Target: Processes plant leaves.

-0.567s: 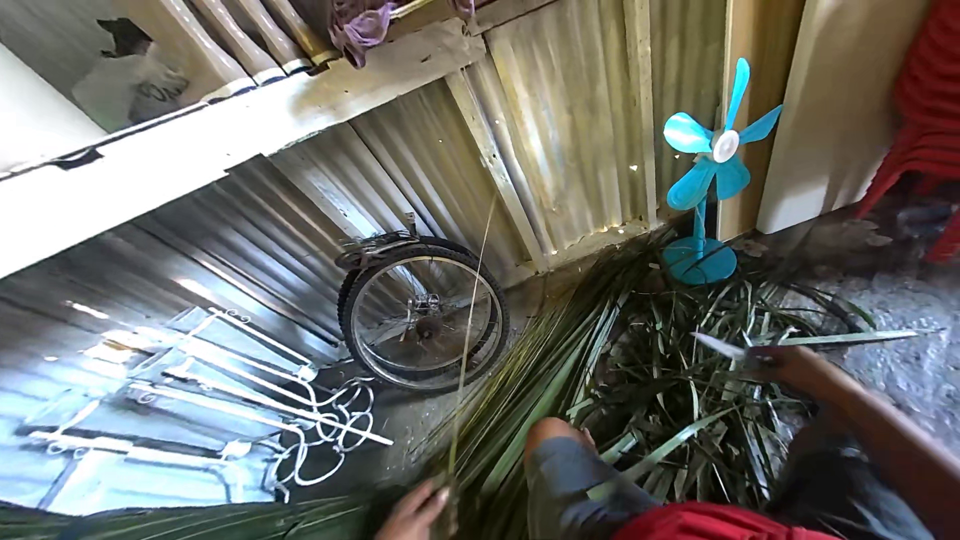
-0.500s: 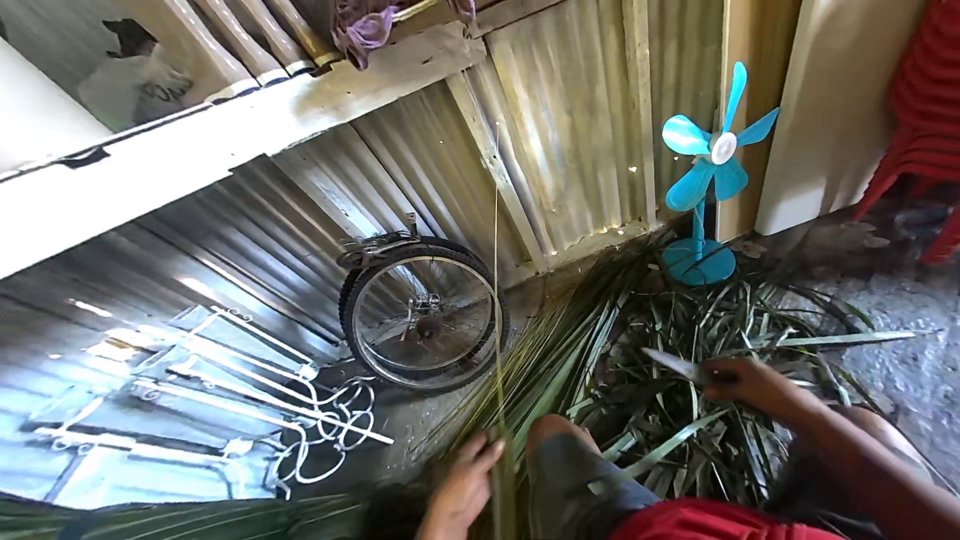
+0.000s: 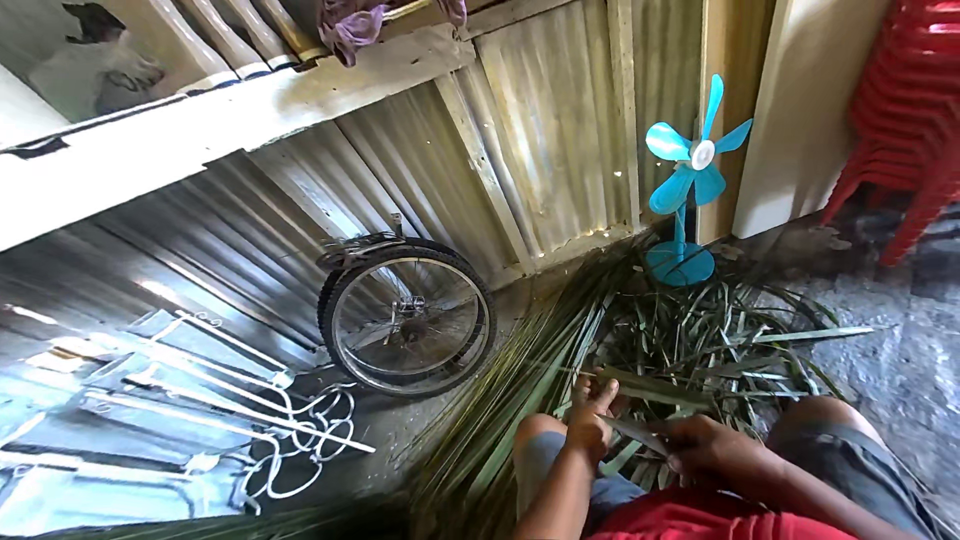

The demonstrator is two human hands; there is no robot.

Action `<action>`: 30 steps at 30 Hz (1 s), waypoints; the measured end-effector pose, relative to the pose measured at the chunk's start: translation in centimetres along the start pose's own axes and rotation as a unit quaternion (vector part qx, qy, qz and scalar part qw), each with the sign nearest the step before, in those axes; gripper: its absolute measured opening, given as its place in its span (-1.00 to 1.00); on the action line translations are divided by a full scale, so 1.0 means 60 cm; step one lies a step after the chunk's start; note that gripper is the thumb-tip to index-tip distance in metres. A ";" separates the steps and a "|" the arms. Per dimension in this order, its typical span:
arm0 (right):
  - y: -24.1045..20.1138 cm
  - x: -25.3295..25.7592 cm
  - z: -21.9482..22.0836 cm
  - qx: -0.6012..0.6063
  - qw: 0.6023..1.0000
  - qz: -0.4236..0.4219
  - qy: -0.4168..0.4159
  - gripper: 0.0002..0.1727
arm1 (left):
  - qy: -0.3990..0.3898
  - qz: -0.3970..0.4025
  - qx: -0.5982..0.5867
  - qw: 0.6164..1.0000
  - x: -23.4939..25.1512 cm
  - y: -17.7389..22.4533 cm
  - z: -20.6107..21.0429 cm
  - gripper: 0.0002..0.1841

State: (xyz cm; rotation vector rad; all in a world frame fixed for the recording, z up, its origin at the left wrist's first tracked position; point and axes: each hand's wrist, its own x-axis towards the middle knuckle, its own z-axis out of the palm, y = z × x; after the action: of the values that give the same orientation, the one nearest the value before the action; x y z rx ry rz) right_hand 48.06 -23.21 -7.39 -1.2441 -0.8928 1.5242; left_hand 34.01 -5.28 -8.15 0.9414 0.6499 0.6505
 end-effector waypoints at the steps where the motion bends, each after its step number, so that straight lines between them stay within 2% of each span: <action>1: 0.001 0.002 0.000 0.037 0.999 -0.002 0.010 -0.23 | 0.004 -0.004 0.005 1.000 -0.005 0.005 0.002 -0.56; 2: 0.003 0.004 -0.001 0.079 0.997 -0.008 0.022 -0.13 | 0.004 -0.009 0.012 1.000 -0.008 0.006 0.002 -0.57; 3: 0.004 0.006 -0.002 0.126 0.991 -0.019 0.041 -0.12 | -0.003 -0.014 0.016 1.000 -0.011 0.006 0.000 -0.61; 4: 0.006 0.008 -0.003 0.173 0.982 -0.033 0.065 -0.23 | -0.009 -0.013 0.026 1.000 -0.015 0.006 -0.001 -0.65; 6: 0.006 0.011 -0.008 0.247 0.960 -0.060 0.114 -0.74 | -0.021 -0.005 0.066 0.998 -0.028 0.005 0.001 -0.71; 7: 0.006 0.012 -0.011 0.265 0.954 -0.070 0.124 -0.89 | -0.025 -0.005 0.074 0.997 -0.035 0.005 0.002 -0.73; 13: -0.013 0.008 -0.035 0.286 0.932 -0.099 0.200 -0.91 | -0.045 0.060 0.108 0.991 -0.054 0.027 -0.031 -0.83; 15: -0.016 0.006 -0.040 0.289 0.928 -0.108 0.208 -0.79 | -0.037 0.082 0.128 0.988 -0.057 0.034 -0.036 -0.87; 19: -0.029 0.006 -0.003 0.187 0.959 -0.097 0.189 -0.19 | -0.003 0.108 0.166 0.980 -0.063 0.025 -0.013 -0.93; 21: -0.025 0.012 0.017 0.127 0.974 -0.095 0.162 -0.01 | -0.017 0.120 0.174 0.977 -0.071 0.023 0.005 -0.93; 22: -0.023 0.015 0.024 0.098 0.978 -0.096 0.159 0.00 | -0.026 0.133 0.180 0.974 -0.075 0.022 0.011 -0.92; 24: -0.023 0.018 0.028 0.065 0.979 -0.105 0.163 -0.10 | -0.037 0.164 0.203 0.965 -0.079 0.022 0.014 -0.90; 26: -0.022 0.018 0.025 0.061 0.974 -0.125 0.180 -0.17 | -0.044 0.187 0.218 0.957 -0.081 0.021 0.008 -0.96; 28: -0.021 0.018 0.016 0.065 0.970 -0.136 0.188 -0.07 | -0.051 0.194 0.220 0.955 -0.087 0.022 0.004 -0.96; 30: -0.019 0.022 0.005 0.083 0.964 -0.142 0.210 -0.07 | -0.070 0.189 0.192 0.961 -0.095 0.025 0.004 -0.97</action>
State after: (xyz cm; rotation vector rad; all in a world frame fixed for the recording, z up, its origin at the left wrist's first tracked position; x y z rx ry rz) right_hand 47.97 -21.61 -6.65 -1.1975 -0.6179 1.0315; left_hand 30.25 -8.96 -5.53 1.4832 0.4793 0.8003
